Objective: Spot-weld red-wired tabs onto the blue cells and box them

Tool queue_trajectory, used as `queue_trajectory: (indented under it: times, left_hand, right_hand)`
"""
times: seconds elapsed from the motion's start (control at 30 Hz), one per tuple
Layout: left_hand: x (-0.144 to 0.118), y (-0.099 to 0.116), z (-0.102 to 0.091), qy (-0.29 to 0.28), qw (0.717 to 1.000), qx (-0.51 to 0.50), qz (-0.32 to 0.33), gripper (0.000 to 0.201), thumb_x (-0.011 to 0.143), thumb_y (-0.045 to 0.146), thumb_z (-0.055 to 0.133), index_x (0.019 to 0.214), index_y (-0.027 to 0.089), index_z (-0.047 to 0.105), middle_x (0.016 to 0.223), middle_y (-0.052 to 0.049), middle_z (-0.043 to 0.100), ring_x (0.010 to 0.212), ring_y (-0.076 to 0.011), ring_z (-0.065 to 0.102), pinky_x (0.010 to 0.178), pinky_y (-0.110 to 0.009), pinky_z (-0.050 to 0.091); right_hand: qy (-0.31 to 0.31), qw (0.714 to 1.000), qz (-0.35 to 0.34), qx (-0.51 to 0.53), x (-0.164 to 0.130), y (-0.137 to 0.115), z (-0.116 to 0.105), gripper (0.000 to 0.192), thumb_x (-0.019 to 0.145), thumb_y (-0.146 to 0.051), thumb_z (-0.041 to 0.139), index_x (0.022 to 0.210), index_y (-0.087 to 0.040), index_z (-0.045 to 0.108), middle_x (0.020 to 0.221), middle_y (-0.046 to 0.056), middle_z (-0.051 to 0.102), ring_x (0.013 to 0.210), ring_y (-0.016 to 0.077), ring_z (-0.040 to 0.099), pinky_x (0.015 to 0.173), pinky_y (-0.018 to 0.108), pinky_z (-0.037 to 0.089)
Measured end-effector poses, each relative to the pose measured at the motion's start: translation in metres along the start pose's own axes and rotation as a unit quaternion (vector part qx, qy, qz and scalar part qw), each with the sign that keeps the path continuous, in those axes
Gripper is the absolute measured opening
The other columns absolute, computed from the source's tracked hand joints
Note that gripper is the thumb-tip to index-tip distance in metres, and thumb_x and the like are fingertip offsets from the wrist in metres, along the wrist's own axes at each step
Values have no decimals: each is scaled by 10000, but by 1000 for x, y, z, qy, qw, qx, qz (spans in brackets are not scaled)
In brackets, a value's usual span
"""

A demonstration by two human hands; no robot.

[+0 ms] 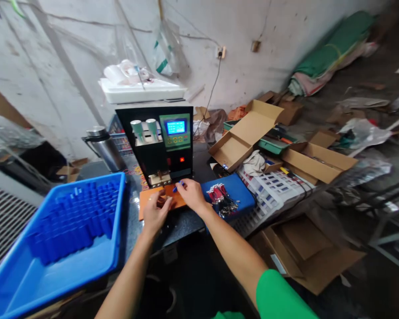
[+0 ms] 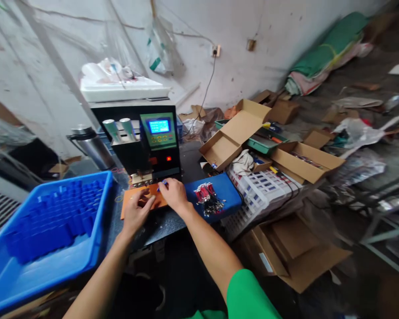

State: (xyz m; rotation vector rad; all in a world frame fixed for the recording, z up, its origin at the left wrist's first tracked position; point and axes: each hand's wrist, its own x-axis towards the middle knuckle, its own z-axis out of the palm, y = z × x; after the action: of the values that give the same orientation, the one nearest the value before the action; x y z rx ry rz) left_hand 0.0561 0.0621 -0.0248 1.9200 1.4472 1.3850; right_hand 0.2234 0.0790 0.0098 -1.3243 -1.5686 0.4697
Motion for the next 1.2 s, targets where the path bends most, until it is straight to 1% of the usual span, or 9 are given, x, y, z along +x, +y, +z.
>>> queue_trajectory:
  times: [0.1,0.2,0.27,0.37,0.53,0.73,0.93,1.07,1.2]
  left_hand:
    - [3,-1,-2,-13,1000,19,-5,350,851,506,598,1000,200,681,883,-38,694,682,-173,610,654,-292,478]
    - [3,0,-2,-30,998,62,-10,341,861,518,574,943,214,703,852,-27,717,706,-186,634,662,-291,474]
    - [3,1,-2,-34,995,91,-12,341,867,515,564,936,217,714,867,-25,729,747,-194,653,685,-290,475]
    - [3,1,-1,-29,993,113,-9,344,872,520,561,936,222,721,881,-19,735,773,-193,666,688,-283,472]
    - [1,0,-1,-18,993,117,10,326,881,512,571,930,226,719,907,-11,741,774,-180,681,675,-269,475]
    - [1,-2,3,-13,989,147,25,288,896,483,572,942,240,719,900,1,743,761,-176,682,674,-265,467]
    - [1,-2,4,-16,986,163,23,288,900,480,561,937,240,716,878,-2,738,762,-180,679,680,-269,461]
    - [1,0,3,-18,986,166,24,295,902,479,550,934,237,715,891,-5,735,782,-180,679,682,-268,459]
    - [2,2,4,-15,984,177,25,294,900,477,552,921,233,714,873,-10,732,762,-181,673,651,-265,443]
  right_hand:
    - [79,995,-11,-51,34,30,-49,276,962,-358,496,1047,-192,700,1039,113,704,951,221,641,856,304,469]
    - [121,981,4,-151,73,65,-104,322,968,-352,497,1132,-149,685,1125,150,679,1016,232,632,919,305,455]
    - [101,966,34,-234,97,86,-132,313,978,-330,489,1139,-143,681,1126,150,690,1064,239,623,924,296,443]
    - [16,930,107,-351,124,109,-155,301,1004,-309,461,1105,-139,688,1061,148,720,1008,234,653,862,280,440]
    - [-62,880,154,-445,144,124,-161,314,1010,-301,457,1102,-113,691,1097,202,712,1025,254,667,821,281,430]
    - [-112,872,137,-457,150,134,-155,339,1017,-322,441,1135,-117,684,1138,192,708,1071,236,659,832,257,424]
    - [-196,854,143,-459,150,154,-146,420,993,-421,464,1146,-107,697,1189,214,694,1096,283,660,818,283,443]
    - [-199,862,140,-445,153,160,-147,472,1017,-454,398,1136,-116,705,1195,205,696,1100,270,663,809,270,436]
    - [-154,882,126,-426,153,152,-152,464,1039,-412,351,1067,-134,721,1128,183,722,1061,239,670,794,251,417]
